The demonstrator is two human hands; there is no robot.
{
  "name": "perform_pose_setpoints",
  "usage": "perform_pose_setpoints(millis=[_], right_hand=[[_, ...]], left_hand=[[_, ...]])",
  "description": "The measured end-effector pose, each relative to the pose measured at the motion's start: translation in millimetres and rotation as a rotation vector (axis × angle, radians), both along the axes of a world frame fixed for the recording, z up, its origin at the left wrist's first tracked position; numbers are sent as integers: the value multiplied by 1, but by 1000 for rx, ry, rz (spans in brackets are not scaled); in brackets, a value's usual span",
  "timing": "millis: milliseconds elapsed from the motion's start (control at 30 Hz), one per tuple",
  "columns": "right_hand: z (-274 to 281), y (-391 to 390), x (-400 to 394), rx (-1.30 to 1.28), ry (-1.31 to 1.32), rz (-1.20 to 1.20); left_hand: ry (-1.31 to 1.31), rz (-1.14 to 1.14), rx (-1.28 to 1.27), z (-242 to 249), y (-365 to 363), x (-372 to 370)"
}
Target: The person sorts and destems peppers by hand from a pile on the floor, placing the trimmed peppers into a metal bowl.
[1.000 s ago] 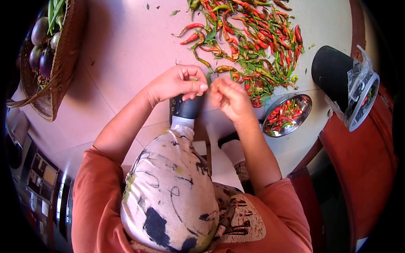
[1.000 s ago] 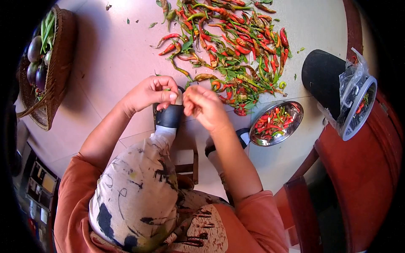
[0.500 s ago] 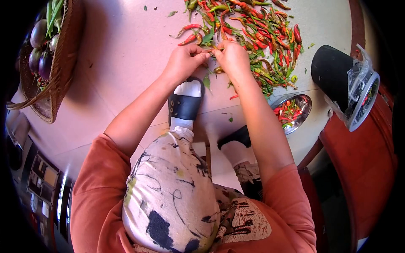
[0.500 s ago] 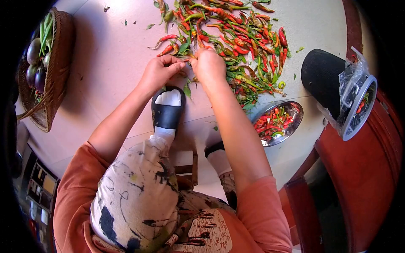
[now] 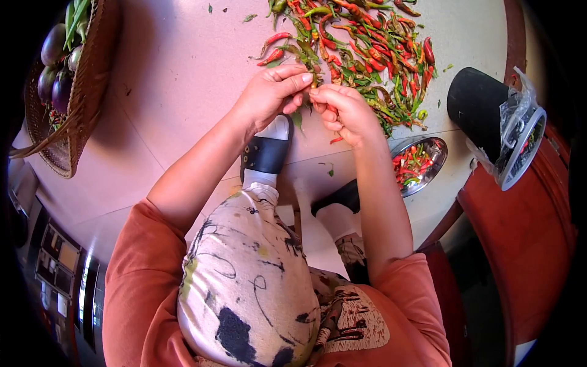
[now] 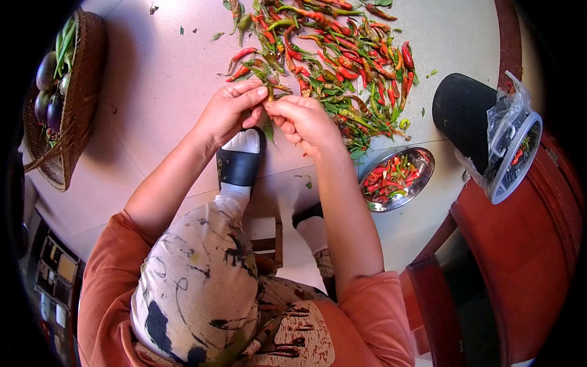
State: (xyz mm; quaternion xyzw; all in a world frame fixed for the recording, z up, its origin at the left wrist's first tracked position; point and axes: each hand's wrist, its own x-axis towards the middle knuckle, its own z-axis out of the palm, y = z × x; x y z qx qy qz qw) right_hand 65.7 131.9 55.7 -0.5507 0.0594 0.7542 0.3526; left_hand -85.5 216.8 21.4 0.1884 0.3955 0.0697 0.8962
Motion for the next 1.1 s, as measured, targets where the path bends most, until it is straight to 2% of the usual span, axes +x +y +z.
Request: perform_pose_setpoints(millis=[133,200,233,267,367,600,667,700,767,933,1000,1100], right_hand=[[4,-3,-3,48,-83,2],[4,-1,0,168,-300,-205],[5,3,-1,266,-278,-318],[7,5,-1,265,-278,-318],[13,11,-5,391,-375,-56],[15,8,0,414,-381,32],[16,4,2,343,-267,-32],[12,0,5,343,-269,-30],[2,-6,8,405,6,-472],[17,8,-1,411,-185,-365],[24,13,-4,463,-336,-164],[24,15,-7,475,-447,-94]], left_hand=[[-68,-12,-43,7,8,-4],[-83,-46,-59,14,12,-4],[-72,-59,-43,17,12,-4],[-61,-72,-28,18,12,-4],[-107,-74,-11,16,8,-6],[-198,26,-263,17,1,-16],[-374,52,-360,16,2,-19],[-377,53,-361,16,1,-19],[-371,63,-389,19,2,-19],[-395,54,-333,19,0,-16],[-355,53,-295,18,0,-16],[-338,32,-277,23,1,-15]])
